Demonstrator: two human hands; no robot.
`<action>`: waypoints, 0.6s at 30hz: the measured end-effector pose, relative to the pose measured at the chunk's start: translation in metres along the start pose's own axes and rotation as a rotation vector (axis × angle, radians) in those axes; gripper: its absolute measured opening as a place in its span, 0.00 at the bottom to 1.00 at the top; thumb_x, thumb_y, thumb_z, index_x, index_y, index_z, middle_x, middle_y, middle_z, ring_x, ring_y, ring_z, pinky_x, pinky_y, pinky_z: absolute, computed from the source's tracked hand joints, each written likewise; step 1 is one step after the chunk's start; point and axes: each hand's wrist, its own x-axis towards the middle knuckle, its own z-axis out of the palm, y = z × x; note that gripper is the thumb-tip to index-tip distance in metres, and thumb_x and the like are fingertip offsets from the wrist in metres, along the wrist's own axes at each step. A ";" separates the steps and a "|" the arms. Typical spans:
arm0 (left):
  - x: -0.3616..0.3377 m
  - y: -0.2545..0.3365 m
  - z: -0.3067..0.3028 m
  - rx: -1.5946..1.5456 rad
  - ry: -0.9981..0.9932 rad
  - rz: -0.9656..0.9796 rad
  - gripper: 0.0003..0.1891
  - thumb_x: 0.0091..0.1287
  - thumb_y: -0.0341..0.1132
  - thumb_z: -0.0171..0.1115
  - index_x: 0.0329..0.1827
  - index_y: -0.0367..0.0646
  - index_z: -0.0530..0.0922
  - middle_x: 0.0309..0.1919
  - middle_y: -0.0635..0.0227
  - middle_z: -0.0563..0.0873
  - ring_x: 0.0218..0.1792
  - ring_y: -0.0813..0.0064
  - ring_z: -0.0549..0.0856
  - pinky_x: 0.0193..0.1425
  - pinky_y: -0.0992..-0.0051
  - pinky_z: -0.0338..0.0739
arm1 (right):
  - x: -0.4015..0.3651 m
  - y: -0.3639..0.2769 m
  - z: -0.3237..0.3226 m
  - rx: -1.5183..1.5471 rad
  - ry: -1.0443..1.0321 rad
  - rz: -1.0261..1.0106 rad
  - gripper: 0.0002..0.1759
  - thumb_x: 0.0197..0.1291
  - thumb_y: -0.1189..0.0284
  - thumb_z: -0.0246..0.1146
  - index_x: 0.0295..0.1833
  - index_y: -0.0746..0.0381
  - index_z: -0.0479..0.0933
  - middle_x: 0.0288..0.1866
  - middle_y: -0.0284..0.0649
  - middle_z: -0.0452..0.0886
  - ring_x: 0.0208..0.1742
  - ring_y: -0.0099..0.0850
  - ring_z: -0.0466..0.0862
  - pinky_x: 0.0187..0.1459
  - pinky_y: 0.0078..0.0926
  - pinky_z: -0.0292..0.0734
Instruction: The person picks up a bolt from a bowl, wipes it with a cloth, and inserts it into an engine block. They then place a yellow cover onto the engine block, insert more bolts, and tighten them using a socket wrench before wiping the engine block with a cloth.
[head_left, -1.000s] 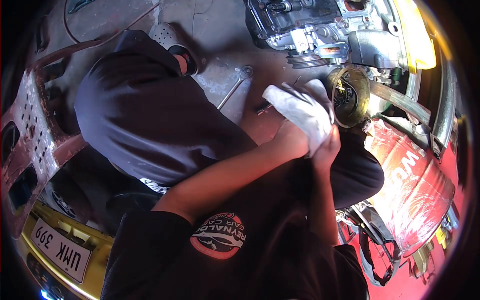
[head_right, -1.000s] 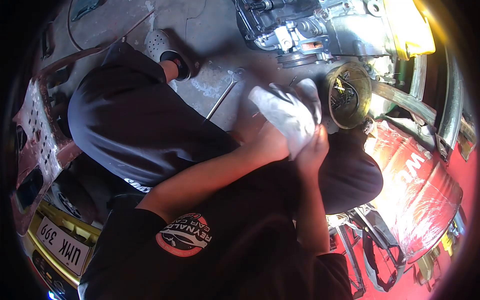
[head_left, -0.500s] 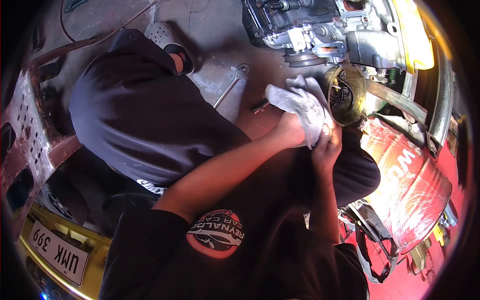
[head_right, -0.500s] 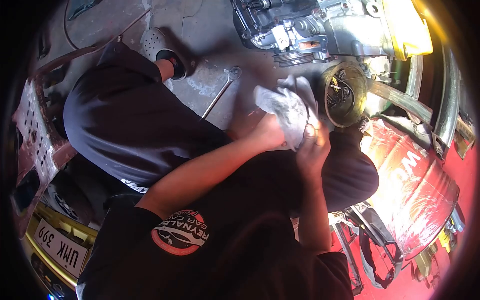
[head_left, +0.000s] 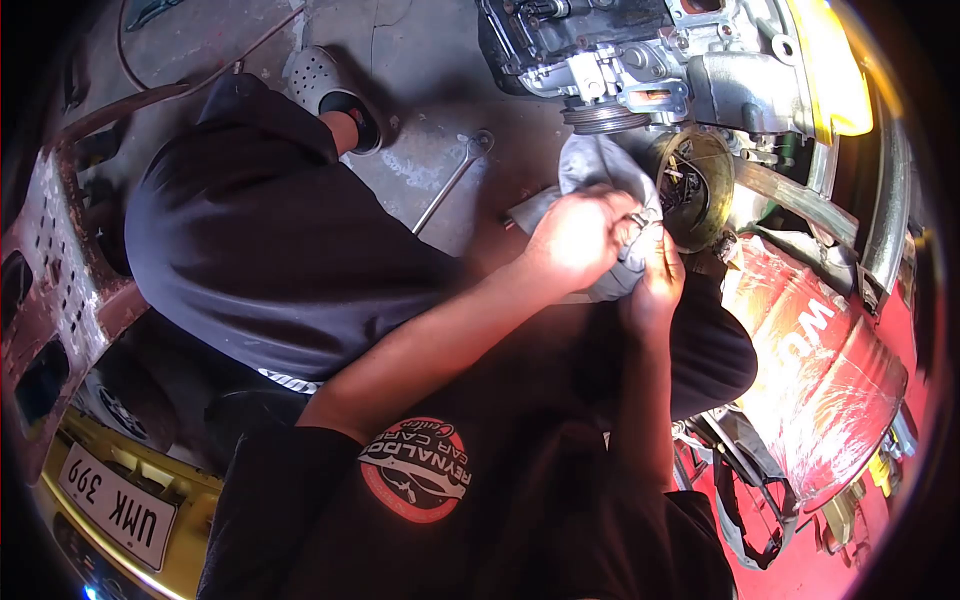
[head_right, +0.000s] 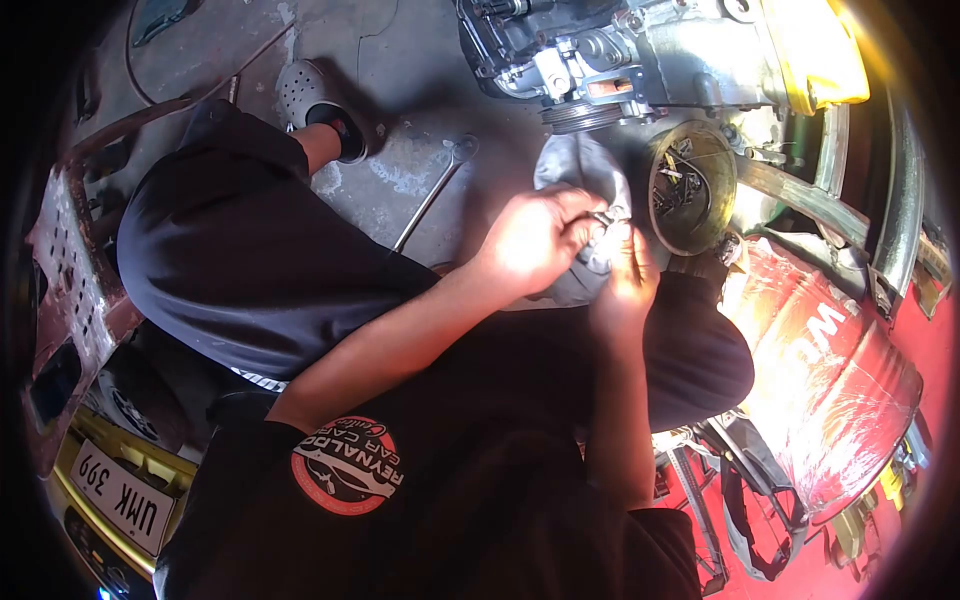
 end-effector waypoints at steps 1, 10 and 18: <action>0.002 0.001 -0.001 -0.129 0.022 -0.075 0.11 0.66 0.26 0.65 0.50 0.38 0.84 0.42 0.60 0.88 0.41 0.66 0.88 0.49 0.69 0.82 | 0.002 0.001 0.011 0.173 0.031 0.066 0.16 0.76 0.71 0.52 0.57 0.70 0.78 0.49 0.39 0.84 0.48 0.25 0.81 0.53 0.23 0.75; 0.029 -0.002 -0.020 -0.528 0.333 -0.187 0.04 0.69 0.27 0.66 0.42 0.36 0.83 0.34 0.73 0.86 0.34 0.84 0.81 0.41 0.82 0.77 | 0.011 0.001 0.045 0.204 0.076 0.138 0.12 0.75 0.69 0.58 0.50 0.68 0.80 0.43 0.34 0.84 0.42 0.19 0.79 0.48 0.19 0.73; 0.109 -0.012 -0.058 -0.917 0.410 -0.314 0.05 0.71 0.25 0.61 0.44 0.31 0.77 0.32 0.59 0.87 0.29 0.72 0.86 0.36 0.73 0.84 | -0.015 0.025 0.048 -0.167 0.080 0.185 0.14 0.74 0.66 0.60 0.46 0.68 0.82 0.36 0.25 0.79 0.38 0.14 0.72 0.43 0.13 0.67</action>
